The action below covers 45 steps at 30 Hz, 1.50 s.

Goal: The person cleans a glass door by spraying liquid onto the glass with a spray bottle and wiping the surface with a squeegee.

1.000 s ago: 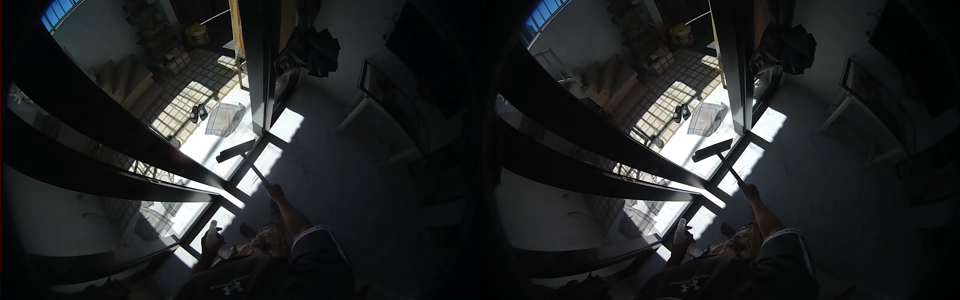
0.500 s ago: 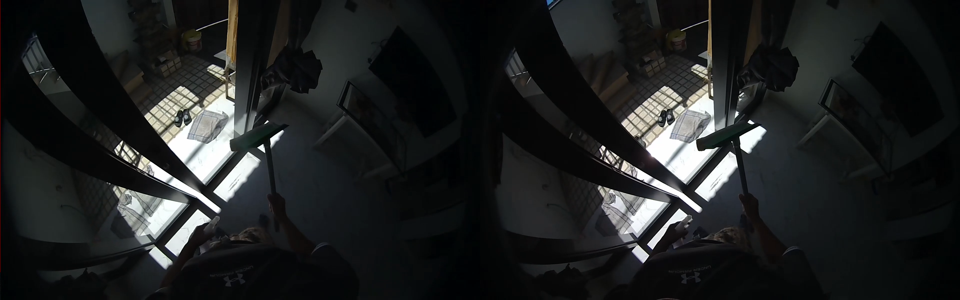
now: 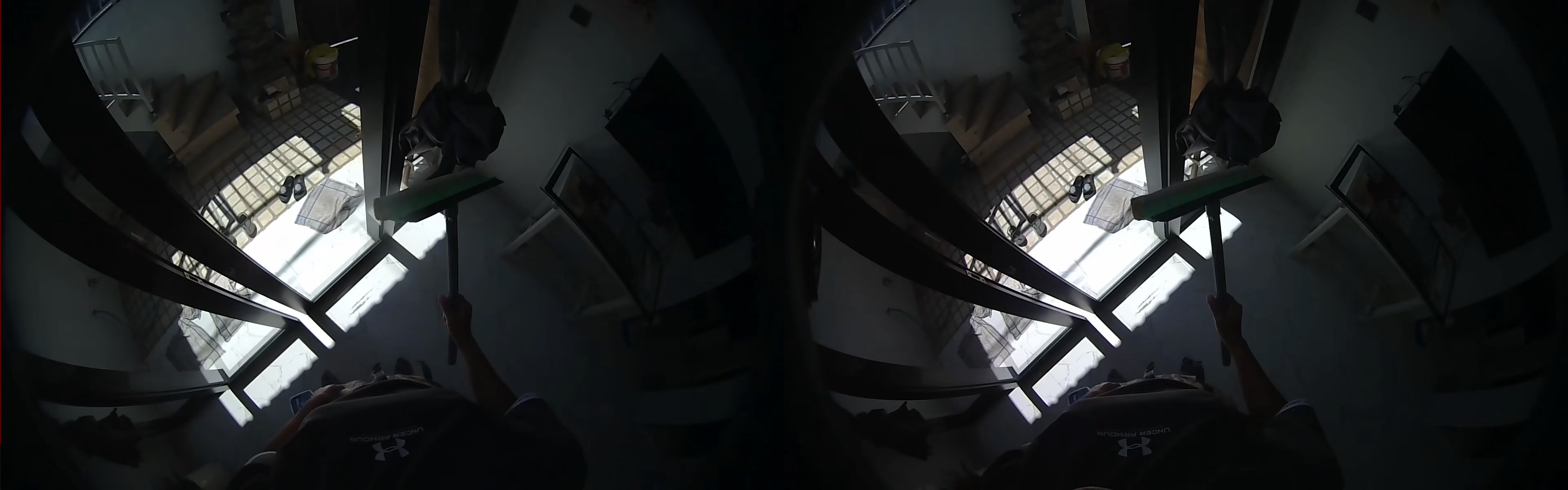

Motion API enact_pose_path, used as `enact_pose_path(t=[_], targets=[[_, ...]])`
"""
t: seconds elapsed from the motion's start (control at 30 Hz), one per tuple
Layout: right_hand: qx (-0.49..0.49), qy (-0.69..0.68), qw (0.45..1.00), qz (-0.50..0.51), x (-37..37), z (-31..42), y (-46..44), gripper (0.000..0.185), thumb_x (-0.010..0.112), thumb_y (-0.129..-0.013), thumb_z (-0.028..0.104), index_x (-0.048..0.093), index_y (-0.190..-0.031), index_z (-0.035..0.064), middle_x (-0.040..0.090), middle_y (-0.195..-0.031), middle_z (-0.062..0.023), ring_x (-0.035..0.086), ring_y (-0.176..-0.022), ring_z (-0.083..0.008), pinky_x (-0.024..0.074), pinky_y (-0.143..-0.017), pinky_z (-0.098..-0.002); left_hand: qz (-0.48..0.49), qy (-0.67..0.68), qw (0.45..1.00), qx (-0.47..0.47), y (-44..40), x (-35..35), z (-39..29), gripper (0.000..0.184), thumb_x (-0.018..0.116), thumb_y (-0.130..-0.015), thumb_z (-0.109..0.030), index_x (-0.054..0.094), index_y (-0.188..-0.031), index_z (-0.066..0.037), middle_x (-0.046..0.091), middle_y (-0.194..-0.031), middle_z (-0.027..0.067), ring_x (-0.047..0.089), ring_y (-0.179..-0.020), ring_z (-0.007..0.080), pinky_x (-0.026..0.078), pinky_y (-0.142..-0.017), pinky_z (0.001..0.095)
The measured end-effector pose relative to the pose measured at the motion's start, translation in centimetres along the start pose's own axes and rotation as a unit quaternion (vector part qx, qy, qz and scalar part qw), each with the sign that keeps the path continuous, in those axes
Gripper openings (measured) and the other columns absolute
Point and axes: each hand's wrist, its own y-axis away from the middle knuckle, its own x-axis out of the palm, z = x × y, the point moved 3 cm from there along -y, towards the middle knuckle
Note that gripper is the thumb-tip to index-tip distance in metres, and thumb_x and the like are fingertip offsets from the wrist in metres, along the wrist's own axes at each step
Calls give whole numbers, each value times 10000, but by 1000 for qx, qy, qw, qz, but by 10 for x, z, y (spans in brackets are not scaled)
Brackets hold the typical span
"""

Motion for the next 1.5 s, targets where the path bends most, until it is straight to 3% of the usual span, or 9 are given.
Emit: enact_pose_path(t=[0.23, 0.3, 0.37, 0.77, 0.9, 1.17, 1.27, 1.33, 1.5], targets=[[57, 54, 996, 49, -25, -28, -15, 320, 628, -763, 301, 504, -661, 25, 401, -487, 7, 368, -473, -67, 309, -433, -264, -60, -4, 997, 39, -10, 21, -25, 553, 674, -628, -347, 542, -1071, -43, 610, -877, 96, 568, -790, 168, 437, -714, 292], [32, 43, 995, 79, -23, -24, -26, 312, 627, -764, 296, 516, -675, 19, 419, -494, 2, 373, -475, -66, 313, -432, -263, -111, 145, 980, 82, -6, 19, -20, 559, 719, -630, -292, 528, -1083, -27, 609, -887, 83, 568, -821, 168, 444, -715, 291], [29, 39, 995, 90, -18, -25, -42, 303, 624, -767, 287, 519, -677, 18, 427, -500, -1, 379, -478, -67, 316, -433, -263, -101, 51, 994, 12, -25, 21, -2, 594, 695, -682, -262, 455, -1169, -22, 585, -971, 71, 544, -899, 164, 435, -764, 299], [56, -9, 995, 85, 47, -43, -45, 241, 542, -828, 278, 512, -915, 55, 451, -543, 2, 419, -496, -70, 339, -441, -260, 68, 229, 970, 45, -8, 53, 75, 599, 669, -712, -246, 411, -1209, -33, 560, -1027, 67, 524, -938, 159, 426, -788, 299], [70, -44, 993, 88, 67, -47, -52, 174, 511, -852, 248, 503, -891, 78, 403, -529, 56, 369, -432, -22, 297, -385, -185, 151, 277, 945, 86, -27, 37, 56, 602, 661, -722, -241, 396, -1222, -36, 552, -1045, 66, 518, -951, 158, 423, -796, 299], [59, 20, 994, 88, 130, -75, -123, 248, 520, -843, 279, 514, -930, 47, 442, -550, 26, 422, -495, -39, 343, -433, -226, 345, 421, 830, 121, -67, -12, -2, 607, 643, -742, -230, 366, -1248, -43, 535, -1082, 63, 504, -977, 155, 417, -811, 299], [17, -24, 997, 77, 165, -123, -150, 212, 495, -856, 246, 509, -907, 41, 425, -530, 30, 400, -464, -30, 322, -413, -211, 255, 295, 910, 141, -183, -12, 41, 545, 589, -786, -148, 348, -1259, -27, 471, -1175, 58, 459, -1035, 138, 365, -883, 269], [2, -46, 995, 87, 187, -143, -175, 201, 481, -863, 235, 505, -886, 37, 404, -503, 35, 373, -427, -24, 291, -392, -202, 214, 483, 825, 203, -189, -67, -31, 453, 611, -745, -106, 455, -1164, -30, 574, -951, 55, 550, -856, 137, 447, -747, 305], [-77, -126, 982, 114, 231, -214, -228, 398, 444, -844, 441, 463, -809, 45, 345, -452, 20, 279, -329, -48, 210, -309, -192, 46, 511, 840, 179, -325, -60, -21, 448, 630, -682, 8, 459, -1096, -6, 573, -773, 74, 573, -655, 149, 486, -566, 268]])
